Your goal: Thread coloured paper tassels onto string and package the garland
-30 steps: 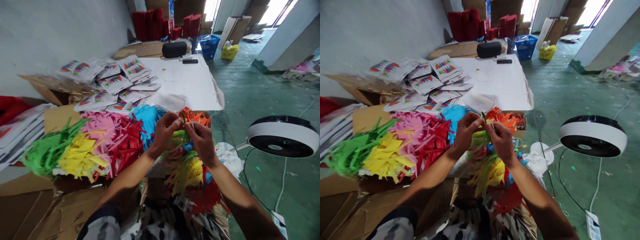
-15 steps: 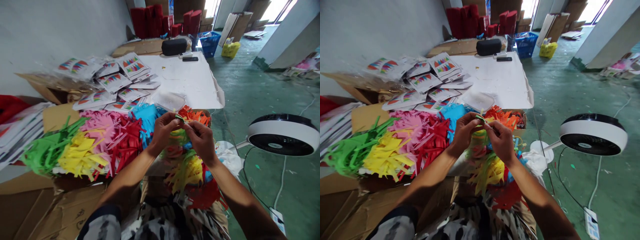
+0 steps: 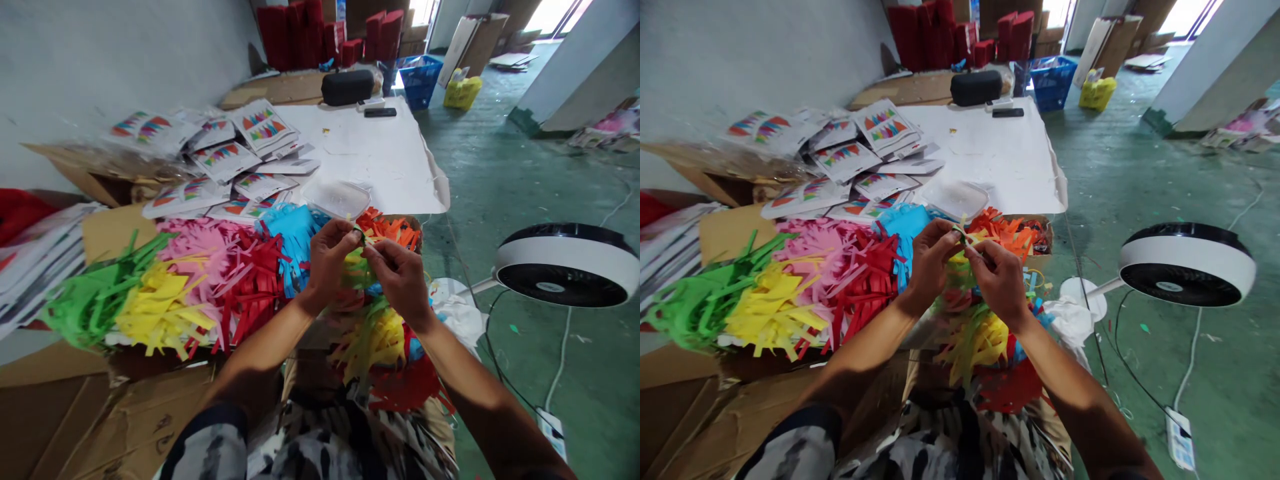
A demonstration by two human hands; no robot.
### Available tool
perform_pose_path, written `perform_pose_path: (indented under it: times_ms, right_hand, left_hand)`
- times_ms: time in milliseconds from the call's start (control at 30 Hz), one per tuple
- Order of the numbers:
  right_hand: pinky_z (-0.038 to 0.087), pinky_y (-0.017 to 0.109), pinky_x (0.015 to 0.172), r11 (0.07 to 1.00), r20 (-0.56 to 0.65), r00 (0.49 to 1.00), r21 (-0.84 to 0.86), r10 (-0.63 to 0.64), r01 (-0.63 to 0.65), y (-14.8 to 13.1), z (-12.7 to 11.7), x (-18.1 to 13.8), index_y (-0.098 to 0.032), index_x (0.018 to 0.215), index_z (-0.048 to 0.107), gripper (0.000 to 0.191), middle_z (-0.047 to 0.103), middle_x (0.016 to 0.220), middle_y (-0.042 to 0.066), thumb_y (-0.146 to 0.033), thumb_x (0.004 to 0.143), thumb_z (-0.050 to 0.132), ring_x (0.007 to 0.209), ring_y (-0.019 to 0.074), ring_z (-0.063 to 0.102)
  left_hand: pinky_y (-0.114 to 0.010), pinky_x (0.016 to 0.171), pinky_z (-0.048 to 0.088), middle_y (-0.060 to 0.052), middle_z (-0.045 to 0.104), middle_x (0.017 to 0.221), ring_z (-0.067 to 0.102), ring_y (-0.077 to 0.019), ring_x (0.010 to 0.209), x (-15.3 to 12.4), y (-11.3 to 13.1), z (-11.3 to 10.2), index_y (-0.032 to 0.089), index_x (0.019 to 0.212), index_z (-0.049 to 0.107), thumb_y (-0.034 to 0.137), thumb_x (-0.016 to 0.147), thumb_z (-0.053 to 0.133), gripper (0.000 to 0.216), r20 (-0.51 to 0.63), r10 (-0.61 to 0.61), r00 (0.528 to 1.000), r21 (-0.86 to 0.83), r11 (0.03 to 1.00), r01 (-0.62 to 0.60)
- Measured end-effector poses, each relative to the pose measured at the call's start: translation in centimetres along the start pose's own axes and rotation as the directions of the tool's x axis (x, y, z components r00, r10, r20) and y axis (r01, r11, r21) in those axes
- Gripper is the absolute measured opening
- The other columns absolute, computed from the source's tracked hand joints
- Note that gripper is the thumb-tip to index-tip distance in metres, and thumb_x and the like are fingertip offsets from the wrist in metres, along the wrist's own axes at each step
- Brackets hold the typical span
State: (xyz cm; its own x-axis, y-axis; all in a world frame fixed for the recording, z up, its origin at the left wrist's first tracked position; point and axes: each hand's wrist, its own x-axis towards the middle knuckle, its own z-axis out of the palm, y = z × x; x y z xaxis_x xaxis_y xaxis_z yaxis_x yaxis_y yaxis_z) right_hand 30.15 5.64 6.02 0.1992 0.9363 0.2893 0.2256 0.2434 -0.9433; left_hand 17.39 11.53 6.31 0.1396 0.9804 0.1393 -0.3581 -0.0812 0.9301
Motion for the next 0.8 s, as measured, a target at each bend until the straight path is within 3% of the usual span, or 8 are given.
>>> perform_pose_path:
  times_ms: [167,267,333,500,667,800]
  right_hand:
    - [0.022,0.028,0.054,0.987,0.073,0.994,0.135,0.077,-0.086,0.5,-0.1,0.5,-0.021,0.069,0.052,0.047,0.035,0.067,-0.005,-0.056,0.095,0.069,0.061,0.0106,0.028]
    - [0.023,0.028,0.053,0.991,0.090,0.994,0.116,0.055,-0.065,0.6,-0.3,0.7,-0.021,0.068,0.051,0.049,0.035,0.066,-0.005,-0.058,0.095,0.069,0.061,0.0107,0.029]
    - [0.021,0.028,0.052,0.996,0.095,0.995,0.083,0.030,-0.038,0.5,-0.5,0.8,-0.021,0.067,0.050,0.050,0.033,0.065,-0.005,-0.057,0.096,0.068,0.061,0.0107,0.028]
    - [0.021,0.028,0.052,0.988,0.025,0.998,0.144,0.053,-0.056,0.5,-0.4,0.9,-0.022,0.065,0.044,0.054,0.031,0.064,-0.006,-0.059,0.094,0.071,0.060,0.0101,0.026]
    - [0.022,0.028,0.053,0.984,-0.022,0.997,0.166,0.073,-0.068,1.3,-0.1,0.8,-0.022,0.065,0.044,0.054,0.031,0.065,-0.006,-0.059,0.094,0.071,0.061,0.0102,0.026]
    - [0.022,0.029,0.053,0.999,0.007,0.999,0.008,0.051,-0.052,1.3,-0.5,0.5,-0.020,0.079,0.062,0.035,0.036,0.064,-0.006,-0.050,0.097,0.069,0.058,0.0104,0.030]
  left_hand:
    - [-0.025,0.077,0.054,0.001,0.065,0.089,0.064,-0.0119,0.082,0.3,0.7,0.2,0.020,0.078,0.063,0.029,0.075,0.083,0.022,0.142,-0.158,0.977,-0.189,0.965,0.183]
    - [-0.026,0.078,0.056,-0.001,0.070,0.093,0.067,-0.0136,0.085,0.3,1.2,0.1,0.020,0.086,0.070,0.032,0.078,0.084,0.021,0.208,-0.290,0.934,-0.235,0.912,0.336]
    - [-0.026,0.081,0.058,-0.002,0.072,0.094,0.069,-0.0144,0.087,0.2,1.4,-0.2,0.020,0.088,0.072,0.034,0.080,0.086,0.021,0.222,-0.322,0.920,-0.230,0.900,0.370]
    - [-0.027,0.081,0.059,0.001,0.072,0.086,0.070,-0.0122,0.080,0.0,1.0,-0.5,0.020,0.082,0.070,0.033,0.081,0.089,0.023,0.250,-0.274,0.929,-0.193,0.926,0.325]
    - [-0.031,0.088,0.060,-0.002,0.078,0.102,0.074,-0.0166,0.095,-0.2,0.2,-0.4,0.022,0.094,0.073,0.033,0.078,0.092,0.027,0.254,-0.229,0.940,-0.152,0.950,0.273]
    - [-0.029,0.086,0.059,-0.002,0.078,0.094,0.075,-0.0156,0.089,0.3,-0.1,-0.7,0.020,0.091,0.073,0.035,0.077,0.093,0.028,0.190,-0.176,0.966,-0.084,0.977,0.195]
